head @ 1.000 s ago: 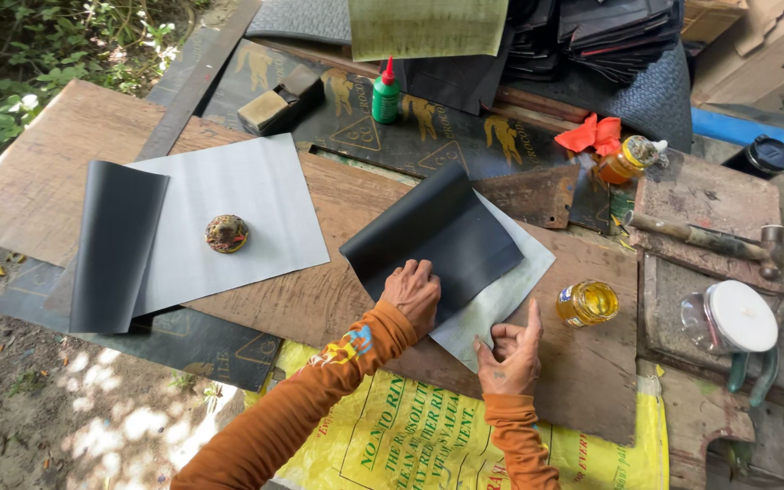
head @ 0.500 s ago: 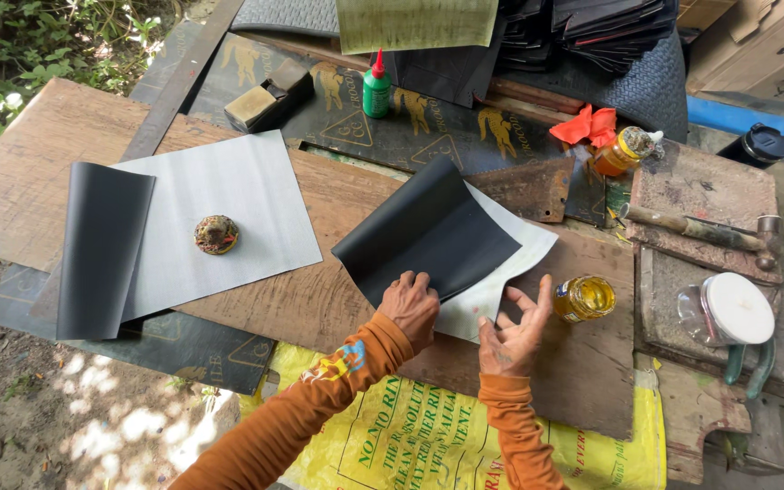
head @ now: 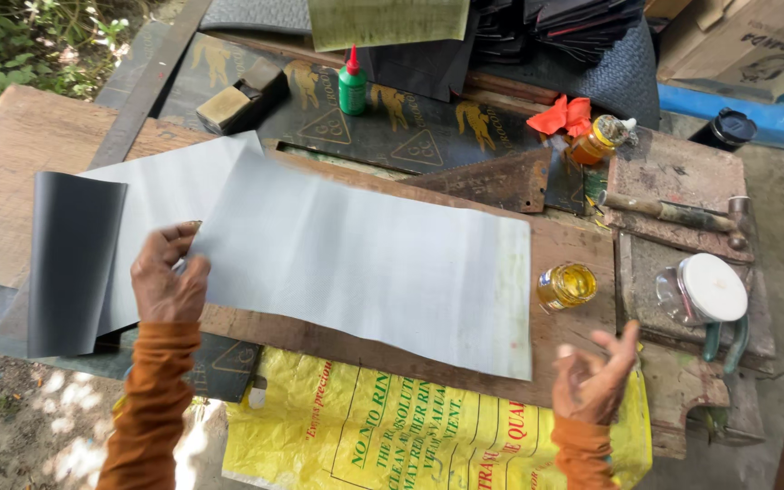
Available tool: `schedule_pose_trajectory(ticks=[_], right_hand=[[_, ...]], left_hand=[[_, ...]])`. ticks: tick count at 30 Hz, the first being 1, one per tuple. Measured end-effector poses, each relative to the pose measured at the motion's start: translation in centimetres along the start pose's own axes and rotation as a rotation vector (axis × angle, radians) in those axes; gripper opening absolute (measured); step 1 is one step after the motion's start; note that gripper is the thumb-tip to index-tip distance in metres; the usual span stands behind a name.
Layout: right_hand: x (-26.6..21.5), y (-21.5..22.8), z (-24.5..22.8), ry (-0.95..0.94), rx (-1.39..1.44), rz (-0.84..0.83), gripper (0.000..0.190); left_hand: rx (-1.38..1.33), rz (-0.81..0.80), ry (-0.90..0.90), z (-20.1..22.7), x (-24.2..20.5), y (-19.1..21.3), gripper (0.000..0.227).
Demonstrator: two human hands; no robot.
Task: The person uses a small jar to spread a yellow substance onto a rectangular woven mat, then flips the mat and repeats the process on the other side. The person also handles a black sheet and a white sheet, placing them on the workbench.
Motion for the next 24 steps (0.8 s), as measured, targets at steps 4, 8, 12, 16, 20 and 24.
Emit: schedule_pose_trajectory(ticks=[4, 8, 12, 16, 20, 24], right_hand=[[4.4, 0.1, 1.9, 0.177, -0.069, 0.058, 0.119], [8.9, -2.4, 2.1, 0.394, -0.237, 0.044, 0.138], [10.2, -4.5, 2.8, 0.229, -0.047, -0.095, 0.128], [9.2, -3.4, 1.9, 0.229, -0.108, -0.03, 0.122], [8.5, -0.3, -0.1, 0.425, -0.066, 0.084, 0.117], [8.6, 2.2, 0.1, 0.302, -0.042, 0.047, 0.116]], left_hand=[[0.139, -0.157, 0.001, -4.7, -2.4, -0.2, 0.036], [0.428, -0.027, -0.554, -3.5, -7.6, -1.4, 0.023], [-0.72, 0.135, 0.173, -5.0, -14.8, -5.7, 0.044], [-0.443, -0.013, 0.18, -2.3, -16.5, -12.2, 0.059], [-0.207, -0.099, 0.086, 0.7, -15.3, -16.2, 0.065], [-0.186, -0.162, 0.009, 2.8, -17.1, -18.8, 0.068]])
Point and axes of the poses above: each hand's wrist, its own x-axis towards the middle knuckle, its own y-axis out of the back of the hand, z = x × y, the point moved 5 cm from there along x, towards the middle knuckle, and after that the axes turned 11 degrees about -x, right-handed, at the moved point
